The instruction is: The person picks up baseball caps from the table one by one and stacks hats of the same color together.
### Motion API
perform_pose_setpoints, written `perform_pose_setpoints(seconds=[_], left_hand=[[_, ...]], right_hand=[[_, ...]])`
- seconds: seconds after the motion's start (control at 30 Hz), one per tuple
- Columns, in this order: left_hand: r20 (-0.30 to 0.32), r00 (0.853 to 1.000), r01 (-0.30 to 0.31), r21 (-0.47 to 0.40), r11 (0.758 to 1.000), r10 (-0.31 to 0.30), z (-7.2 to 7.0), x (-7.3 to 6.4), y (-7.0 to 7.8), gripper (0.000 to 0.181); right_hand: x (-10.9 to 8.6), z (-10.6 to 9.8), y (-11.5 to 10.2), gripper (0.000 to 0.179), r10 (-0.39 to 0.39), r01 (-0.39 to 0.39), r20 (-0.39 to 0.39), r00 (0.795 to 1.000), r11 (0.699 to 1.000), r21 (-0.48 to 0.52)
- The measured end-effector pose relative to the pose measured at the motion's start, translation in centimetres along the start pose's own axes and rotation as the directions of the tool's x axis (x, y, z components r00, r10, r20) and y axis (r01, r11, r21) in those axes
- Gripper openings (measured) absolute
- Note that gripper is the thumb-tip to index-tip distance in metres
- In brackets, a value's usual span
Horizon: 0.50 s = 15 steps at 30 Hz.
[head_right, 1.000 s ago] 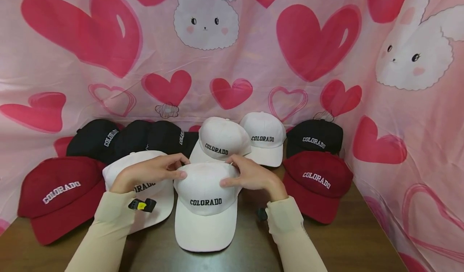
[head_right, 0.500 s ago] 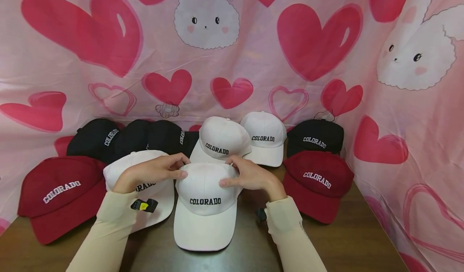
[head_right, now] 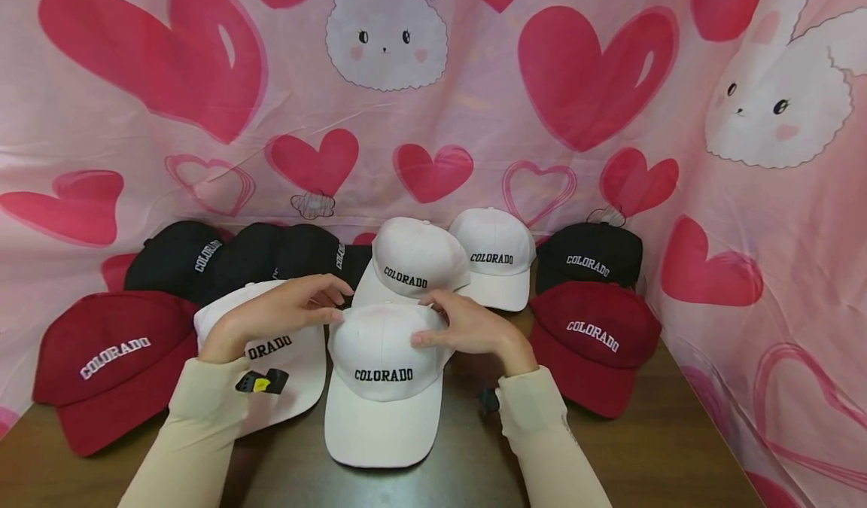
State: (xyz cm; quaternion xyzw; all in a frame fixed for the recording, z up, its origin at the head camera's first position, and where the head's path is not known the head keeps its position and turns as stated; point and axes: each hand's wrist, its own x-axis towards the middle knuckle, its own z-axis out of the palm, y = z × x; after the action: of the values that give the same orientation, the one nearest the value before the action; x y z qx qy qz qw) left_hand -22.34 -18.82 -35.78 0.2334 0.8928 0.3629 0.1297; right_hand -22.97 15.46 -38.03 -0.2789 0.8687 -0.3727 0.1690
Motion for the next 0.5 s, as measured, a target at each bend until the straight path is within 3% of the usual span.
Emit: perform_pose_setpoints(seconds=[0.13, 0.23, 0.37, 0.5], left_hand=[[-0.099, 0.994, -0.036, 0.033, 0.999, 0.039, -1.3, -1.4, 0.2, 0.036], [-0.179, 0.982, -0.043, 0.074, 0.996, 0.055, -2.6, -2.6, 0.0, 0.034], [-0.274, 0.961, -0.005, 0.115, 0.993, 0.036, -4.2, -4.2, -0.9, 0.035], [-0.324, 0.946, 0.038, 0.141, 0.989, 0.01, -5.5, -5.4, -2.2, 0.037]], right_hand=[[-0.3, -0.4, -0.3, 0.067, -0.026, 0.025, -0.029, 0.999, 0.999, -0.041], [-0.5, -0.6, -0.7, 0.066, -0.06, 0.056, -0.063, 0.996, 0.996, -0.066], [-0.7, -0.7, -1.4, 0.062, -0.123, 0.113, -0.118, 0.985, 0.989, -0.092], [-1.0, -0.7, -2.5, 0.06, -0.162, 0.149, -0.164, 0.973, 0.985, -0.089]])
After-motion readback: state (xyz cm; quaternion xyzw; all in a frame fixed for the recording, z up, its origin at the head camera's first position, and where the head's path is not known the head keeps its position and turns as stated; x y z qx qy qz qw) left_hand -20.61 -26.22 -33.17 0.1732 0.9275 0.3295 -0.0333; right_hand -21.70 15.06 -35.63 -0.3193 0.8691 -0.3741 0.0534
